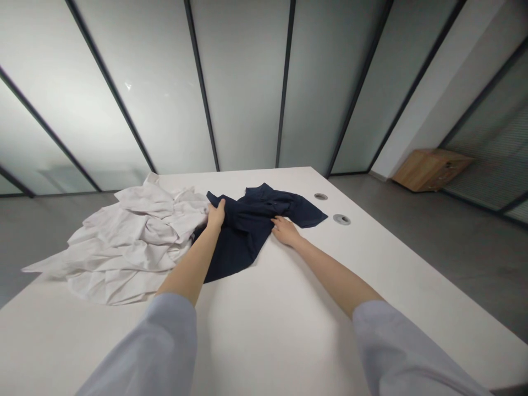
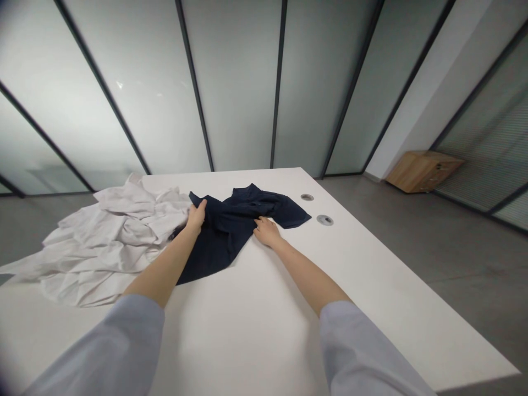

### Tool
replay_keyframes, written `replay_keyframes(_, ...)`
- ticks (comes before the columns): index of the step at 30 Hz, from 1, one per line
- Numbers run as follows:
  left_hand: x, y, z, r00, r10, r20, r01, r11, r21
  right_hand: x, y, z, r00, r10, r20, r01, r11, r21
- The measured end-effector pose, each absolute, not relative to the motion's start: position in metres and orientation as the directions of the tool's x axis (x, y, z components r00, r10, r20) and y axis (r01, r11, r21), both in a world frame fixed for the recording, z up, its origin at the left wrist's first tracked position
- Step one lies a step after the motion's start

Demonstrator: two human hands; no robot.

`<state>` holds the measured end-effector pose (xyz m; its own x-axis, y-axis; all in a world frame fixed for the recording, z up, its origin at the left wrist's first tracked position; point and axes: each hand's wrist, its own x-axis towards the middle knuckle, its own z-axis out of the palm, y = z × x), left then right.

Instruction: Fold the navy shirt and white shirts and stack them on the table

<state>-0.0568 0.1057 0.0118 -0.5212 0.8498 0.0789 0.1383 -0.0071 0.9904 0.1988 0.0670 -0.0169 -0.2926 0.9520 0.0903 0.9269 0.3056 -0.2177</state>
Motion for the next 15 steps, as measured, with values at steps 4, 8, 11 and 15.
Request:
replay_keyframes(4,-0.029,0.067,0.002,-0.2,0.964,0.178,0.707,0.016,0.707,0.198,0.076,-0.02,-0.274,0.956,0.102,0.911,0.292,-0.292)
replay_keyframes(8,0.005,0.027,-0.006,-0.056,0.973,0.225,0.929,-0.032,0.367,0.196,0.078,-0.021,-0.12,0.972,0.201,0.925,0.183,-0.334)
replay_keyframes(11,0.015,0.015,-0.008,0.041,0.976,0.212,0.969,-0.091,0.231,0.195,0.076,-0.02,-0.066,0.971,0.23,0.936,0.14,-0.323)
replay_keyframes(15,0.012,0.028,-0.007,0.06,0.987,0.149,0.974,-0.09,0.206,0.197,0.074,-0.02,-0.143,0.957,0.252,0.92,0.222,-0.322)
